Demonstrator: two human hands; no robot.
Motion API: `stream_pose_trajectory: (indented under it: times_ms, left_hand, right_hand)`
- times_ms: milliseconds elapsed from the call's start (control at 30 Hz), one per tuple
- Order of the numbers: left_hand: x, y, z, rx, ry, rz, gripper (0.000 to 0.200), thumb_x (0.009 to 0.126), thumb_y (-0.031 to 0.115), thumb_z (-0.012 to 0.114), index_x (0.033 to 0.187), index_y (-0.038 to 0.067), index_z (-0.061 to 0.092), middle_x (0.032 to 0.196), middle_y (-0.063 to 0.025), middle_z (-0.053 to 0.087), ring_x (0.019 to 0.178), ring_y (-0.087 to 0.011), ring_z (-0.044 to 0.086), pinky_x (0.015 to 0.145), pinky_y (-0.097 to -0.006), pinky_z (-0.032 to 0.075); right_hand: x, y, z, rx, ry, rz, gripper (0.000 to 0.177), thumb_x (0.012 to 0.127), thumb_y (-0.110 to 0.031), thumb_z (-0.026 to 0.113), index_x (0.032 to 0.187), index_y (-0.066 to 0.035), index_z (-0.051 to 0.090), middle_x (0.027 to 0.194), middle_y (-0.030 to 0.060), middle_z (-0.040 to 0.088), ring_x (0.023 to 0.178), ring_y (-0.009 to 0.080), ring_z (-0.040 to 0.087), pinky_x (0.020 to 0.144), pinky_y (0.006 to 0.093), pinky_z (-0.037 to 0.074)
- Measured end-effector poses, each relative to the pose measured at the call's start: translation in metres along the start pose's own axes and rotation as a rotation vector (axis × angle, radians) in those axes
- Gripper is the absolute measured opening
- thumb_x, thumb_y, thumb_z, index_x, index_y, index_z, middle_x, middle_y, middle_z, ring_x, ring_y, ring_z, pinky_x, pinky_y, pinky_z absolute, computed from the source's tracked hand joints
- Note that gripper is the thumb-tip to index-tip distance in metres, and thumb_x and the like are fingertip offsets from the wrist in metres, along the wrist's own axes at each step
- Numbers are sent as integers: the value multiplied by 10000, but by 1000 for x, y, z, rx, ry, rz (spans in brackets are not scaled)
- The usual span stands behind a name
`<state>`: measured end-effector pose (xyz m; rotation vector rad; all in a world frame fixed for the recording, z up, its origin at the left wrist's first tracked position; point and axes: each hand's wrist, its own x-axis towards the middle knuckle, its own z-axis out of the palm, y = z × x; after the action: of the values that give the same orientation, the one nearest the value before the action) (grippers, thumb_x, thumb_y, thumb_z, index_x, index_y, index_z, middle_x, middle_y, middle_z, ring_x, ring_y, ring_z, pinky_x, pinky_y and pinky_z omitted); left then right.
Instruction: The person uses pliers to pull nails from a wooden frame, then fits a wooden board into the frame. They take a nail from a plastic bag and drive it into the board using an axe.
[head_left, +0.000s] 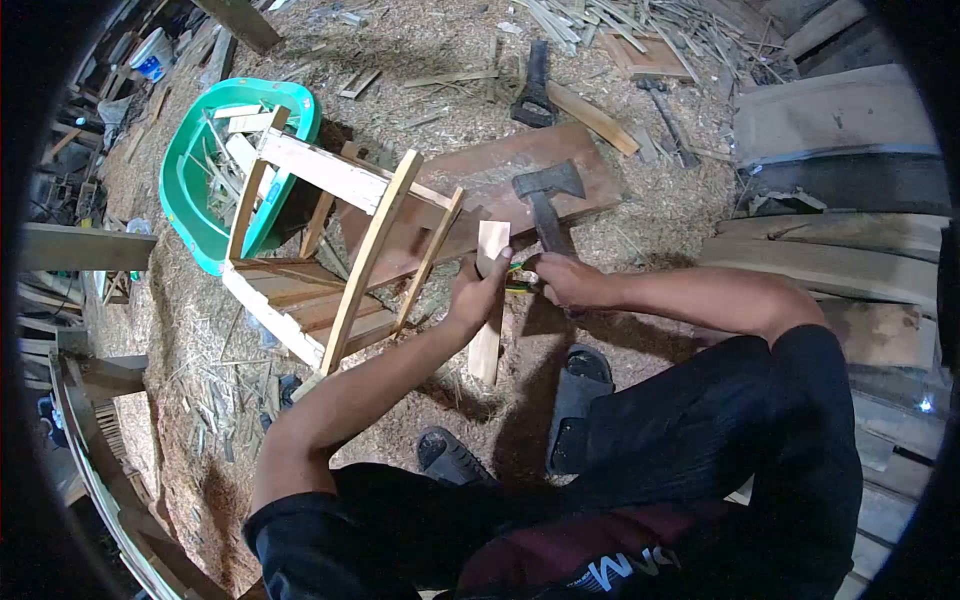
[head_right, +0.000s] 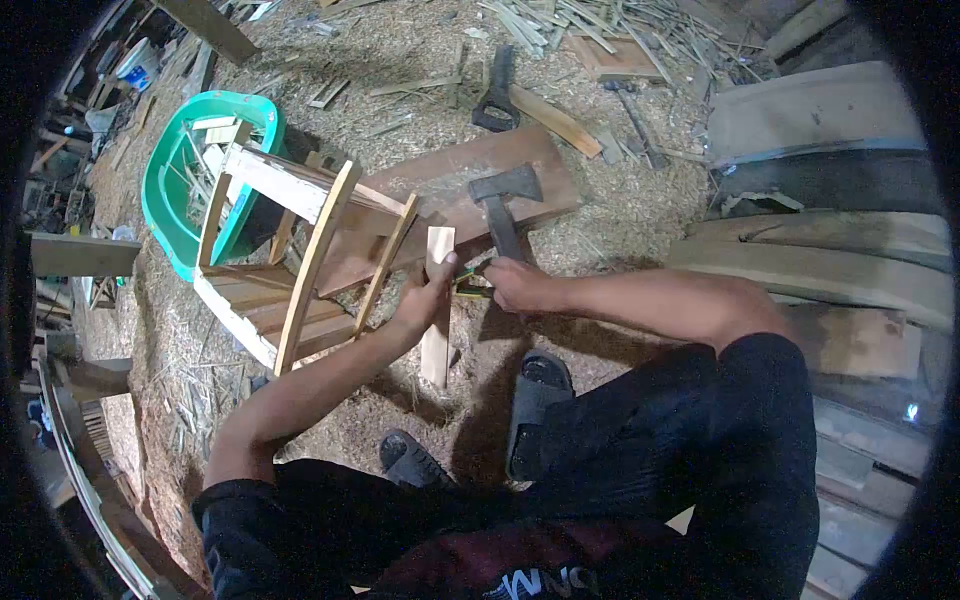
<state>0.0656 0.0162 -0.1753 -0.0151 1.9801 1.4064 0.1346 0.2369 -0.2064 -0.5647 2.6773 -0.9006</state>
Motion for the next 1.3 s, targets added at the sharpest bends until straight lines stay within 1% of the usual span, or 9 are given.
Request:
stream_pose_trajectory:
  times_ms: [100, 167, 233, 500, 600, 733, 967, 1100, 1300]
  left_hand:
    - [-26, 21, -14, 215, 39, 42, 774, 935, 638, 538, 1280, -55, 522, 1147, -311, 644, 1123, -427, 617, 994, -462, 453]
    - [-46, 48, -28, 302, -47, 61, 875, 934, 704, 453, 1346, -68, 479, 1208, -355, 613, 1203, -461, 580, 1046, -473, 422]
    - [-53, 52, -40, 298, -23, 58, 829, 939, 680, 483, 1295, -68, 512, 1158, -335, 634, 1144, -444, 609, 1011, -462, 440]
    - [-83, 79, -62, 203, -7, 235, 660, 970, 578, 558, 1148, -57, 559, 958, -210, 667, 948, -287, 654, 885, -408, 489]
    - [-82, 83, -69, 63, -61, 290, 557, 971, 506, 621, 1065, -40, 559, 865, -116, 648, 792, -156, 612, 734, -333, 507]
    - [-70, 56, -72, -95, -101, 357, 457, 970, 448, 653, 979, 7, 534, 721, -23, 549, 623, -97, 528, 537, -278, 434]
    - [-113, 103, -91, 140, -30, 418, 544, 884, 375, 766, 1140, -14, 486, 895, -121, 608, 764, -185, 598, 696, -361, 504]
    - [-112, 130, -120, 315, 154, 679, 433, 849, 287, 754, 1057, -33, 551, 1013, -213, 642, 890, -271, 649, 810, -407, 510]
    - [-102, 166, -176, 100, 221, 540, 382, 890, 281, 700, 1067, -45, 610, 871, -119, 657, 823, -189, 619, 756, -334, 484]
  right_hand:
    - [40, -24, -16, 447, -99, 357, 223, 909, -194, 527, 944, 23, 563, 976, 238, 567, 973, 437, 571, 885, 531, 452]
    - [42, 11, 31, 66, 138, 35, 243, 885, -219, 522, 924, 6, 604, 973, 242, 593, 969, 424, 588, 868, 534, 461]
    - [55, 14, 22, -228, -59, -68, 225, 872, -208, 548, 931, -6, 627, 975, 239, 607, 977, 411, 597, 852, 521, 473]
    - [75, 14, 31, -170, -396, 226, 419, 867, -196, 617, 1232, 1, 560, 1167, 244, 635, 1064, 398, 628, 872, 467, 506]
    - [63, -24, -17, 243, -296, 355, 398, 896, -173, 575, 1263, -30, 518, 1131, 244, 645, 971, 362, 655, 815, 452, 497]
    - [42, -30, -57, 97, -137, 415, 432, 941, -370, 608, 1187, -16, 577, 978, 167, 669, 840, 276, 637, 782, 420, 503]
    - [10, -16, -102, 267, 174, 474, 420, 917, -485, 690, 974, -69, 703, 843, 99, 690, 794, 215, 658, 711, 436, 521]
    - [21, -92, -145, 793, 312, 643, 429, 942, -489, 666, 955, -62, 712, 782, 35, 666, 770, 102, 615, 657, 285, 486]
    - [70, -118, -184, 750, 329, 243, 352, 997, -317, 613, 1088, 19, 669, 1051, 106, 698, 930, 151, 666, 789, 300, 540]
